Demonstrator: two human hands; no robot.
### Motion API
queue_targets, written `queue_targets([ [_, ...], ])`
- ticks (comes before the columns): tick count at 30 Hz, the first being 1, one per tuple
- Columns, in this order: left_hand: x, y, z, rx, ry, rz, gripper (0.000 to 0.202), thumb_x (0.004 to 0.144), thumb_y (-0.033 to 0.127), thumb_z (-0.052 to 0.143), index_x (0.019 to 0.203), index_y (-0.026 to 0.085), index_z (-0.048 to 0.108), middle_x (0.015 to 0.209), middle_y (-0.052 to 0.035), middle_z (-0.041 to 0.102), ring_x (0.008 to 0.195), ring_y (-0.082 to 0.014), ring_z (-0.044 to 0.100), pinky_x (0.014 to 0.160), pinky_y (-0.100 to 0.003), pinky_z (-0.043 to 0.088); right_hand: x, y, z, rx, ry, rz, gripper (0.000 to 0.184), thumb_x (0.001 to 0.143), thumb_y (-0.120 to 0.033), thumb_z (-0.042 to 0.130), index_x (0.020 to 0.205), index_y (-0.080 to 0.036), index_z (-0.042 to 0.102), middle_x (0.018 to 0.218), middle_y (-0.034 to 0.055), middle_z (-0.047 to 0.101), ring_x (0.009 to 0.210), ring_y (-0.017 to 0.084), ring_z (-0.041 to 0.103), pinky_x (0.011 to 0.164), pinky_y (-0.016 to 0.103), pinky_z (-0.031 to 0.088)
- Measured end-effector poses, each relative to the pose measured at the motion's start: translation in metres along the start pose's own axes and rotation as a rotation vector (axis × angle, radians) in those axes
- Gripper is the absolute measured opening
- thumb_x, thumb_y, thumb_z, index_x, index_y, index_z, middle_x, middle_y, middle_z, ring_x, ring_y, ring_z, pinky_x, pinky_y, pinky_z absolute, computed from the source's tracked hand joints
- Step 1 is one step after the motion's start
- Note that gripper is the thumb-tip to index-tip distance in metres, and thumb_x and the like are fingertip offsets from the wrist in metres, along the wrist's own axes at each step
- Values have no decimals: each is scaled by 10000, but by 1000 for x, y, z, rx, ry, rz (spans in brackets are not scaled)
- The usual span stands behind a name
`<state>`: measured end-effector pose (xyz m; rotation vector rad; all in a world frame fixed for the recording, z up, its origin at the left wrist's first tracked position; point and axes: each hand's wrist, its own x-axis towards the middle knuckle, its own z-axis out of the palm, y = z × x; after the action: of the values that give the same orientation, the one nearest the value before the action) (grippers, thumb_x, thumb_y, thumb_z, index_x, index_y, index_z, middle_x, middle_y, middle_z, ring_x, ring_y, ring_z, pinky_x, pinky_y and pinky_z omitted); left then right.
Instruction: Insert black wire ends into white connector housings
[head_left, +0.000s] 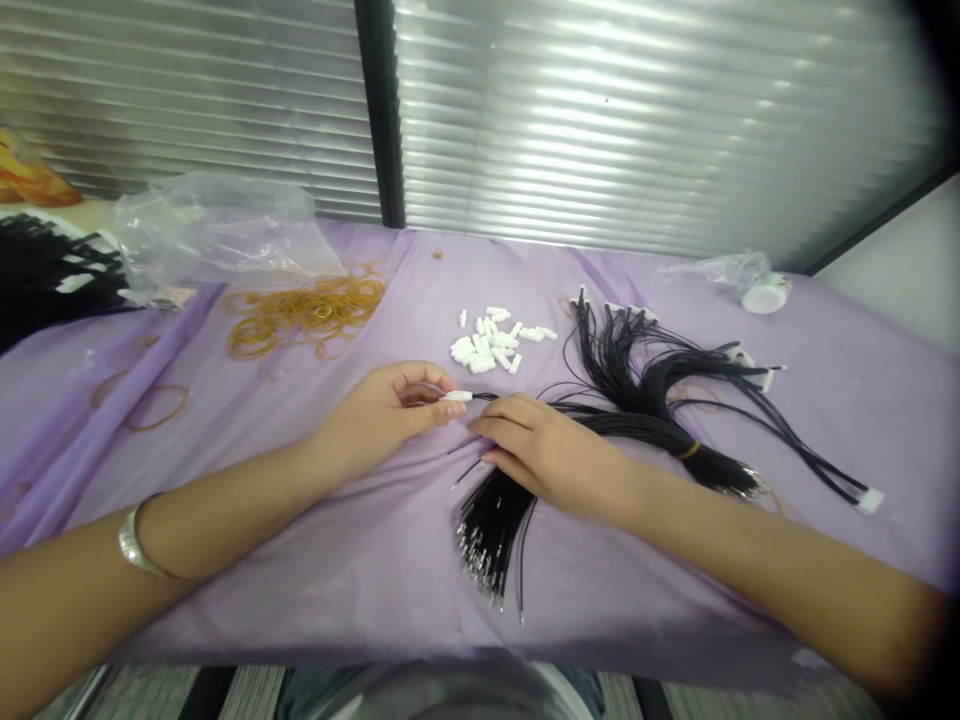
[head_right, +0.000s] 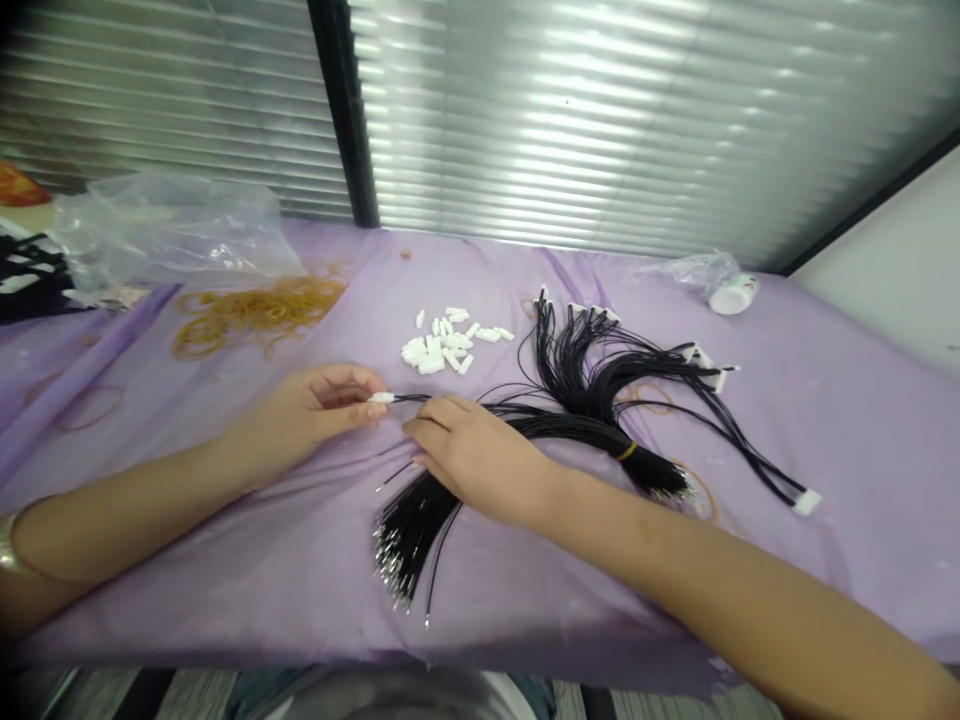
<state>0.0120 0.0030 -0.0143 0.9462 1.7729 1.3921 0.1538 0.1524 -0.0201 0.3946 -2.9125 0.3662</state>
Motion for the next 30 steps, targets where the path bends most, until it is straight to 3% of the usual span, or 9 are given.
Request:
queue_targets([
  [5, -2, 4, 1, 60, -46, 20, 213, 741, 316, 617, 812, 139, 522, 743, 9, 546, 678, -90, 510, 638, -192, 405, 1, -1, -13, 188, -164, 74, 112, 855, -187, 474, 895, -130, 562, 916, 70, 517, 843, 142, 498, 810, 299, 436],
  [9, -3, 5, 2, 69, -51, 18, 199, 742, 290, 615, 837, 142, 522, 732, 19, 537, 667, -83, 504, 629, -185, 398, 0, 4, -32, 346, -266, 22, 82, 850, -199, 494, 821, -138, 539, 870, 49, 522, 807, 115, 495, 771, 253, 426],
  [11, -3, 5, 2, 48, -69, 1, 178, 750, 282, 605, 813, 135, 526, 715, 15, 543, 659, -86, 508, 624, -189, 399, 0, 15, -40, 444, -186, 18, 95, 868, -204, 459, 862, -138, 527, 853, 43, 548, 776, 106, 511, 729, 237, 432],
  [13, -3, 5, 1, 28, -80, -21, 174, 758, 287, 595, 793, 129, 529, 696, 9, 556, 637, -87, 508, 623, -196, 400, -1, 30, -45, 422, 26, 84, 115, 861, -191, 458, 936, -140, 527, 906, 54, 565, 819, 118, 522, 767, 257, 428],
  [14, -3, 5, 1, 22, -81, -29, 180, 762, 295, 591, 795, 128, 534, 691, 6, 565, 626, -86, 508, 626, -199, 402, -1, 37, -46, 390, 70, 117, 139, 844, -179, 475, 966, -144, 532, 943, 58, 569, 849, 126, 523, 790, 269, 424],
  [15, -2, 5, 0, 15, -80, -40, 188, 766, 306, 587, 802, 127, 541, 690, 2, 574, 620, -87, 510, 629, -203, 404, -2, 44, -47, 368, 49, 125, 162, 827, -165, 490, 981, -149, 538, 963, 59, 571, 872, 133, 524, 803, 275, 423],
  [20, 1, 4, -2, -68, -59, -118, 201, 738, 303, 624, 801, 119, 572, 673, -5, 590, 593, -86, 510, 597, -196, 399, -3, 62, -45, 335, -298, 11, 174, 792, -202, 551, 957, -149, 560, 965, 48, 561, 854, 125, 524, 789, 262, 426],
  [26, 5, -3, -3, -195, -11, -118, 190, 706, 274, 660, 796, 122, 592, 654, -8, 595, 575, -92, 522, 586, -211, 410, -7, 64, -48, 332, -300, 136, 298, 754, -312, 622, 999, -166, 537, 923, 32, 564, 802, 124, 523, 714, 252, 444],
  [30, 5, -4, -4, -221, -14, -123, 194, 710, 272, 663, 815, 121, 600, 665, -9, 599, 578, -84, 525, 599, -210, 418, -5, 51, -49, 269, -148, -17, 318, 769, -332, 615, 1021, -162, 524, 1034, 67, 532, 948, 151, 491, 837, 290, 407],
])
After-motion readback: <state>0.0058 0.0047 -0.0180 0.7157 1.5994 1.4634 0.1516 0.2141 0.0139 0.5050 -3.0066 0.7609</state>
